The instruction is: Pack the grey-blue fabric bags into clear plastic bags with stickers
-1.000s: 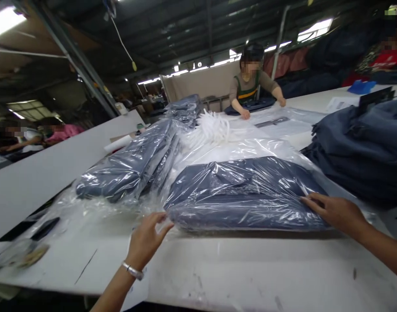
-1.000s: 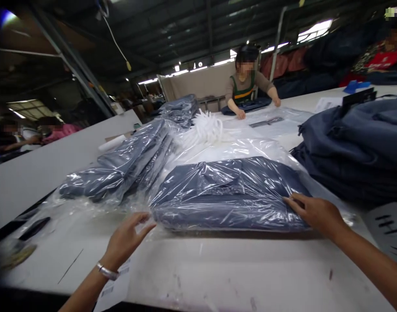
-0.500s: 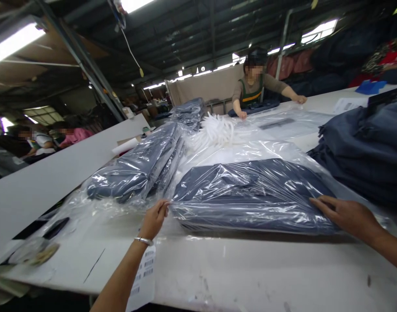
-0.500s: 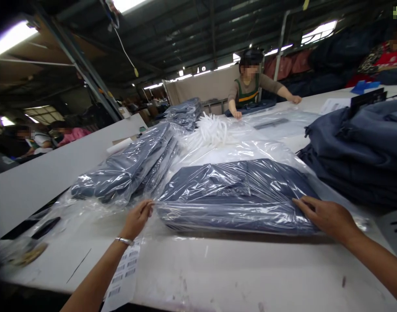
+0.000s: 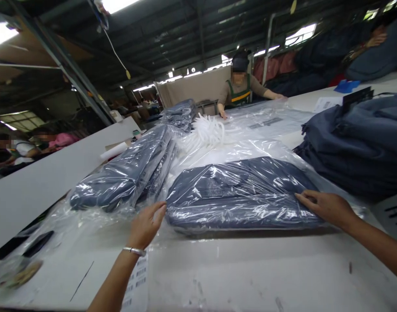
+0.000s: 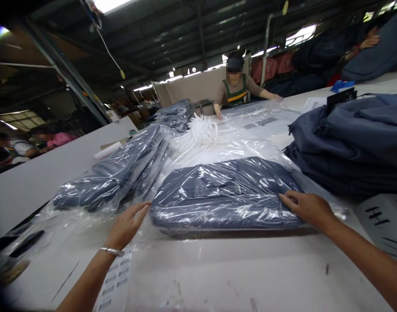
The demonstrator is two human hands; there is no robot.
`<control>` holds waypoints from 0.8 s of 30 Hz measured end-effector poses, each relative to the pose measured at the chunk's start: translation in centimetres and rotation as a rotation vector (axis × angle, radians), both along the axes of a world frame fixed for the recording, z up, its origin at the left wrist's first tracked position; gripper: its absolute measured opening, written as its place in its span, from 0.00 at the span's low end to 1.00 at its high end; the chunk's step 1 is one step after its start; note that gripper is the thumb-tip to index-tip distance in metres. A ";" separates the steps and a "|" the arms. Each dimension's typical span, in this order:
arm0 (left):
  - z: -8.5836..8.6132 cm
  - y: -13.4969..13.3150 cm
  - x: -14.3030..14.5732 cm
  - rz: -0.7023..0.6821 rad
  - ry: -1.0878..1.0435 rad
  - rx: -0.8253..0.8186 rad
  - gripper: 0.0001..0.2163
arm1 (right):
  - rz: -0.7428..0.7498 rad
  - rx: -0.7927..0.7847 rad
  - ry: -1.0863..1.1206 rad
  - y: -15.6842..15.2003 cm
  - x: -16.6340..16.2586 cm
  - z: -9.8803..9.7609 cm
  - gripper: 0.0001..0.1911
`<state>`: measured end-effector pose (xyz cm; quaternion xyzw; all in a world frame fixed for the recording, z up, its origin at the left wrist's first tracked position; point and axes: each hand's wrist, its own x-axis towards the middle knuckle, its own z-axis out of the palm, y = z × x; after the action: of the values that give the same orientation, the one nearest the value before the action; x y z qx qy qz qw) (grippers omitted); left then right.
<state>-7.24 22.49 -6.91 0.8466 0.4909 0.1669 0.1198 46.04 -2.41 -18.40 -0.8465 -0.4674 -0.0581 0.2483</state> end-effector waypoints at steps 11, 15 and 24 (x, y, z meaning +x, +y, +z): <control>-1.9 3.1 4.8 -0.351 0.100 0.007 0.21 | 0.093 -0.157 -0.047 -0.1 -2.3 2.3 0.23; -4.3 3.8 4.7 -0.314 0.050 0.177 0.22 | -0.008 -0.121 -0.194 -0.5 -3.7 2.5 0.19; -8.2 4.2 4.7 0.142 0.027 0.007 0.41 | -0.150 0.084 -0.131 -0.6 -3.4 1.3 0.27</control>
<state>-2.50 26.64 -15.14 0.8123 0.5507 0.1652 0.0981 42.61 -3.00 -17.06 -0.8623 -0.4150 -0.1514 0.2476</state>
